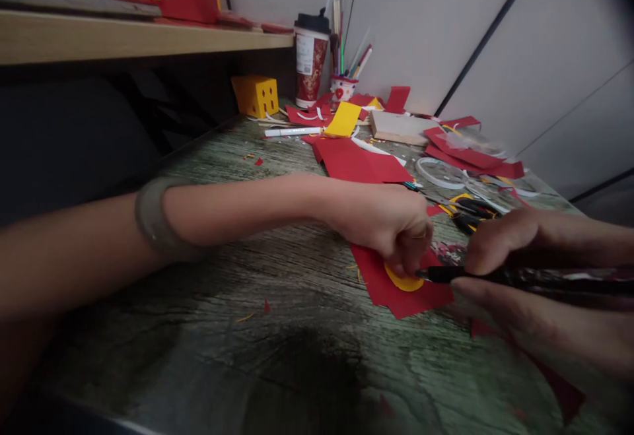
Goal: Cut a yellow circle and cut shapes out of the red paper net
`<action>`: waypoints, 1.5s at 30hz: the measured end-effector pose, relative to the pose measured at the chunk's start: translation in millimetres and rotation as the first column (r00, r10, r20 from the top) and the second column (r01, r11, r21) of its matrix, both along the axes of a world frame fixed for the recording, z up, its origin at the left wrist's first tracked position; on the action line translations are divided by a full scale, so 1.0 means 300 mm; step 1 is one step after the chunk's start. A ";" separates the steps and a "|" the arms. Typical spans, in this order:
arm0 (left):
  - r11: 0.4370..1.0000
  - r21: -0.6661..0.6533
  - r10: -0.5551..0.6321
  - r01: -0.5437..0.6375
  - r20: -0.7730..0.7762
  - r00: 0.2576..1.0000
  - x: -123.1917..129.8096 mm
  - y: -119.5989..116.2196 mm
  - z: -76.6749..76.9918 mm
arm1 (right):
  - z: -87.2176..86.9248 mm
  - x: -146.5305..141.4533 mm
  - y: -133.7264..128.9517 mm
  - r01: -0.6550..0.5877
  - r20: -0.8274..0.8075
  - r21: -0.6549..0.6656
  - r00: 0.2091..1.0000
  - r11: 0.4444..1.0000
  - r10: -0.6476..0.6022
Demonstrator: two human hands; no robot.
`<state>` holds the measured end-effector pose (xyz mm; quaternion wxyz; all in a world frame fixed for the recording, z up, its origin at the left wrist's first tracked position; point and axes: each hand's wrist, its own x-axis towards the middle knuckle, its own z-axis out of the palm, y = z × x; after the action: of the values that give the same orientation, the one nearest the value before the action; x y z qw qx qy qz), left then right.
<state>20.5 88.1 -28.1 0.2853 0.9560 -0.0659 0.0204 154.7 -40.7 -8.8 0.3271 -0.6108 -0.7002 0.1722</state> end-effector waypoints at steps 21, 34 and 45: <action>0.933 -0.351 -0.101 0.079 -0.042 0.994 0.048 0.078 -0.035 | -0.048 -0.085 0.056 -0.080 0.398 0.202 0.917 0.976 -0.007; 0.927 -0.343 -0.162 0.152 0.000 0.987 0.048 0.082 -0.032 | -0.051 -0.075 0.059 -0.084 0.339 0.166 0.941 0.983 0.023; 0.951 -0.279 -0.139 0.135 0.004 0.990 0.038 0.075 -0.028 | -0.055 -0.075 0.057 -0.106 0.354 0.162 0.934 0.981 0.043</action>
<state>32.0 110.5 -36.7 0.4183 0.8995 -0.1263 0.0020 132.0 -23.7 -25.4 0.2443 -0.5729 -0.7823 0.0104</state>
